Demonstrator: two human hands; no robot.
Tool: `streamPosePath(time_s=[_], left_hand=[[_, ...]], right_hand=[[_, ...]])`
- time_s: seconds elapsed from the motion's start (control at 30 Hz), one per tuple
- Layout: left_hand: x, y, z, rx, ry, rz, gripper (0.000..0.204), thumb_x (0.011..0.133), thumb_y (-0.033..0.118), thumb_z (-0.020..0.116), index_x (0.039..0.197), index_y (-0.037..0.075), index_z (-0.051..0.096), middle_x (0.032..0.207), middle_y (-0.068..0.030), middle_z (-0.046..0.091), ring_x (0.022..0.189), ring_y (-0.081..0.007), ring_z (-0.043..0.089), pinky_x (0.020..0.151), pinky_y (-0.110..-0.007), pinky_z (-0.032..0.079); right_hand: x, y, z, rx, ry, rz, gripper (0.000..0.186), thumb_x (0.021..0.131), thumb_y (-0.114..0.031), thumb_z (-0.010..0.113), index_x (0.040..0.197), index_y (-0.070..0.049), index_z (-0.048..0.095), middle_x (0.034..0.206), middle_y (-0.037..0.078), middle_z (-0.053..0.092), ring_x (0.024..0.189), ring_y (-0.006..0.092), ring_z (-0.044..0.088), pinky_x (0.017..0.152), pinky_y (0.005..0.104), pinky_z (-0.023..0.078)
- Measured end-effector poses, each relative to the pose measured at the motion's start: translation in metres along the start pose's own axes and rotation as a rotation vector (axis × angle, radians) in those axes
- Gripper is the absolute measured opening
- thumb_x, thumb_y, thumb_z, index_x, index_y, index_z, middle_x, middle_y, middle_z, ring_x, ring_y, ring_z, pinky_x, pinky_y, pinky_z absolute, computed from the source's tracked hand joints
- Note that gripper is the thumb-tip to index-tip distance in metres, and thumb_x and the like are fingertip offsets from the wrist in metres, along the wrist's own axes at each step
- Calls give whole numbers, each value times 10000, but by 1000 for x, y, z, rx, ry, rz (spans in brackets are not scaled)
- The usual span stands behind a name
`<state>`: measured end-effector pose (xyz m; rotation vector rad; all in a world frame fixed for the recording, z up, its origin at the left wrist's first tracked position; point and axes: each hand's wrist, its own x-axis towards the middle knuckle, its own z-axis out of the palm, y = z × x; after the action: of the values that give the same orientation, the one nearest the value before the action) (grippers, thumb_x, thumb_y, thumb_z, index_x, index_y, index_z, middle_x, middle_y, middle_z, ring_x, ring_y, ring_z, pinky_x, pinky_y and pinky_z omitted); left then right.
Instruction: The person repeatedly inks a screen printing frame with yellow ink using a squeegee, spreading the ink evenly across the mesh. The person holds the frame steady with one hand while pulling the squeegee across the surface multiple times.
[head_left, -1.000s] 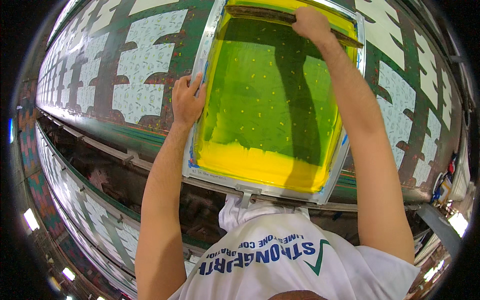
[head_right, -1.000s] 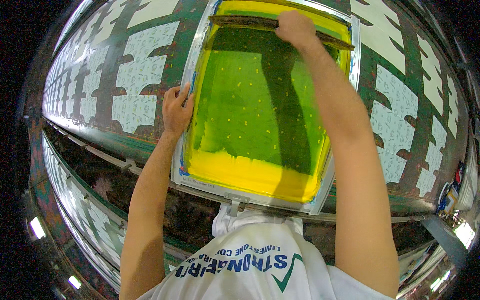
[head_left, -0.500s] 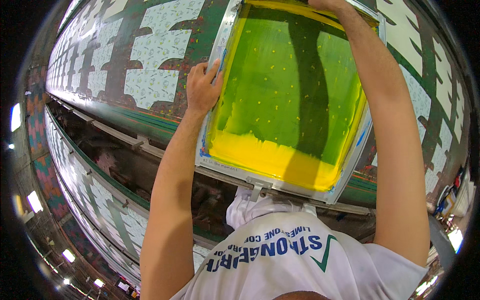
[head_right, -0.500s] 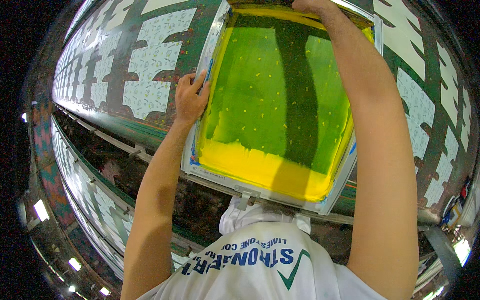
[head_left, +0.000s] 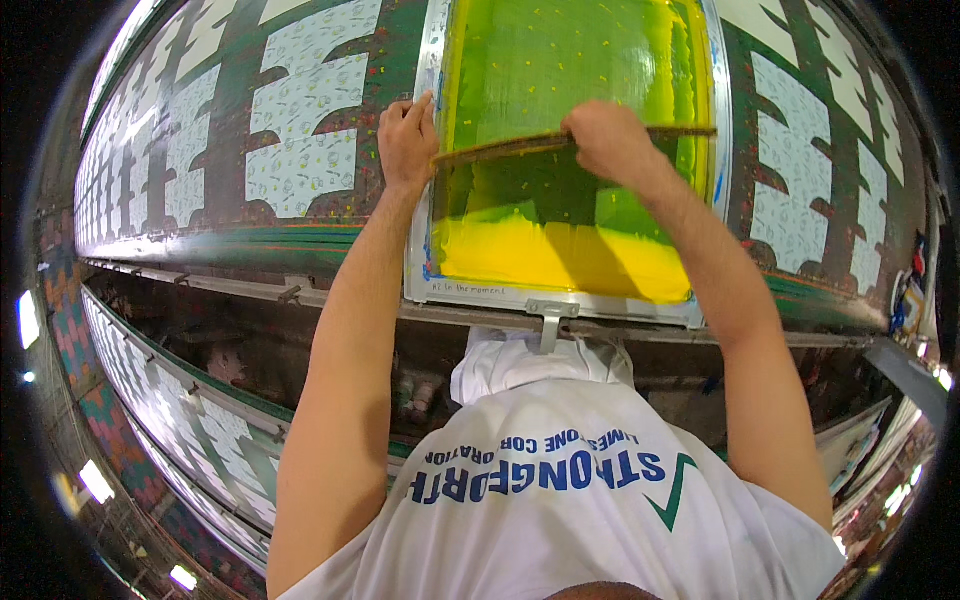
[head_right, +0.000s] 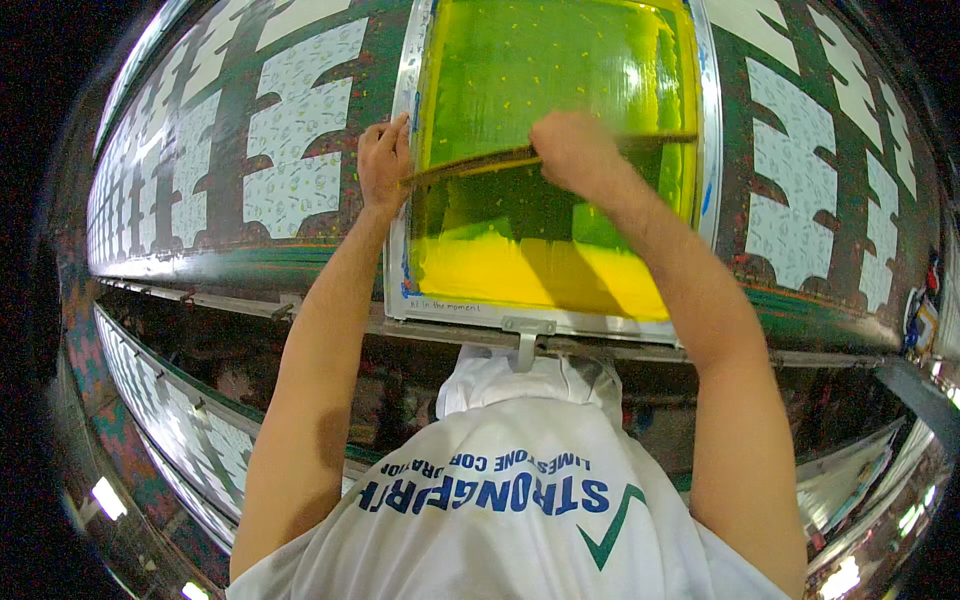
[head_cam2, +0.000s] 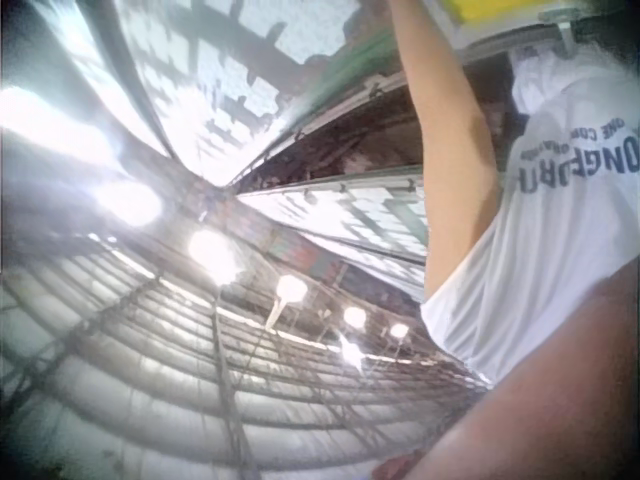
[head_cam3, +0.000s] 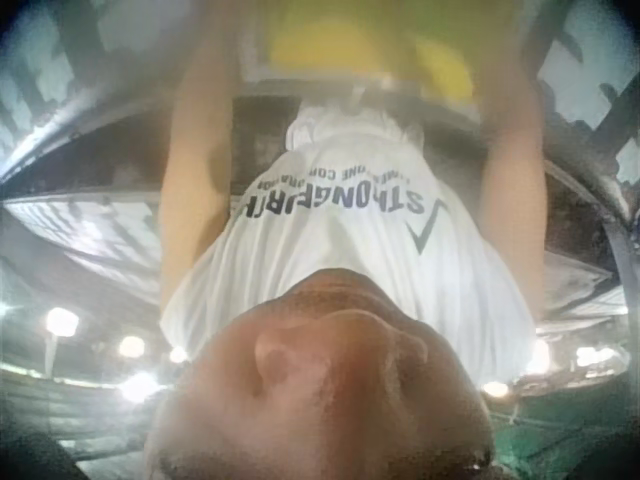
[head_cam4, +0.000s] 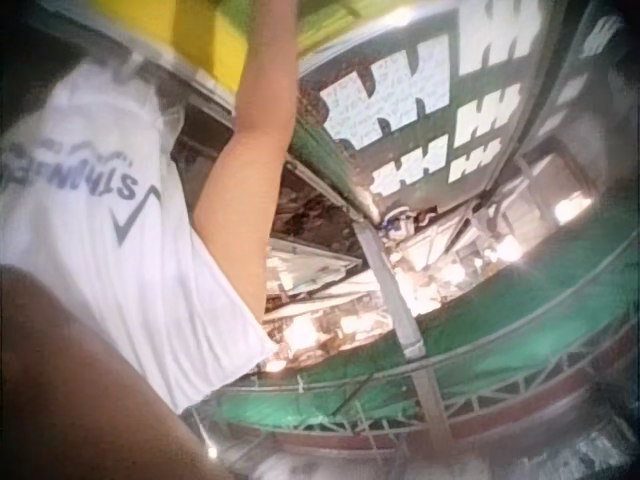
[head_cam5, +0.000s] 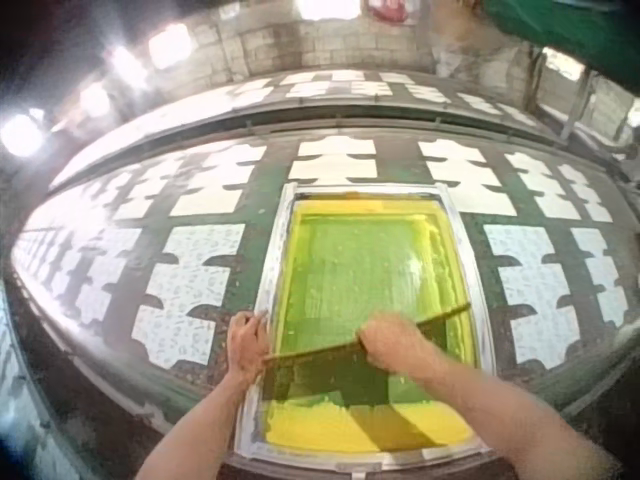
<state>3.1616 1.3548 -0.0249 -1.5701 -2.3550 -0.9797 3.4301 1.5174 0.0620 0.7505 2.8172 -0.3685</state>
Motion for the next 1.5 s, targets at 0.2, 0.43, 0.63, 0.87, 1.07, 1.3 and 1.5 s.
streamPosePath(time_s=[0.2, 0.43, 0.63, 0.87, 1.07, 1.3, 1.5], left_hand=[[-2, -7, 4, 19, 18, 56, 252, 1001, 192, 639, 1197, 115, 779, 1003, -151, 665, 972, -353, 623, 860, -474, 512], [-1, -10, 7, 48, -4, 52, 363, 956, 326, 705, 1233, 100, 768, 1028, -173, 685, 1019, -355, 640, 910, -472, 518], [-2, -11, 8, 104, -3, 72, 454, 869, 374, 758, 1255, 136, 763, 1075, -152, 673, 1047, -342, 634, 913, -471, 528], [0, -11, 7, 127, -13, 72, 475, 837, 361, 775, 1257, 140, 765, 1085, -156, 676, 1058, -341, 637, 923, -458, 527], [1, 0, 0, 148, -91, -4, 437, 895, 324, 731, 1287, 133, 752, 1084, -156, 676, 1085, -340, 633, 967, -461, 501], [4, 3, -2, 201, -154, -56, 434, 922, 309, 721, 1312, 119, 738, 1125, -164, 664, 1111, -341, 620, 976, -451, 502], [4, 7, -4, 198, -164, -38, 428, 939, 285, 717, 1321, 93, 729, 1126, -172, 655, 1107, -340, 616, 979, -449, 495]], right_hand=[[-106, -78, 43, 80, 21, 156, 170, 762, -39, 701, 923, -53, 754, 921, 155, 715, 948, 369, 702, 802, 501, 585], [-151, -117, 55, 131, 174, 229, 98, 784, -73, 704, 872, -55, 743, 901, 156, 708, 929, 350, 708, 777, 489, 596], [-145, -104, 46, 141, 52, 245, 298, 735, -10, 692, 1013, -77, 778, 956, 152, 721, 966, 371, 705, 830, 510, 570], [-166, -124, 56, 143, 47, 256, 235, 741, -10, 696, 966, -51, 750, 958, 148, 706, 978, 368, 697, 815, 505, 581], [-189, -120, 71, 275, 114, 97, 383, 715, 0, 712, 1095, -15, 669, 1073, 159, 656, 1056, 370, 648, 880, 473, 560], [-226, -117, 81, 334, 247, -88, 630, 722, -32, 750, 1330, 1, 589, 1297, 185, 608, 1214, 376, 585, 1047, 487, 478], [-252, -48, 81, 630, 348, 41, 562, 819, -118, 728, 1346, 22, 592, 1273, 244, 625, 1255, 414, 574, 1122, 472, 452]])
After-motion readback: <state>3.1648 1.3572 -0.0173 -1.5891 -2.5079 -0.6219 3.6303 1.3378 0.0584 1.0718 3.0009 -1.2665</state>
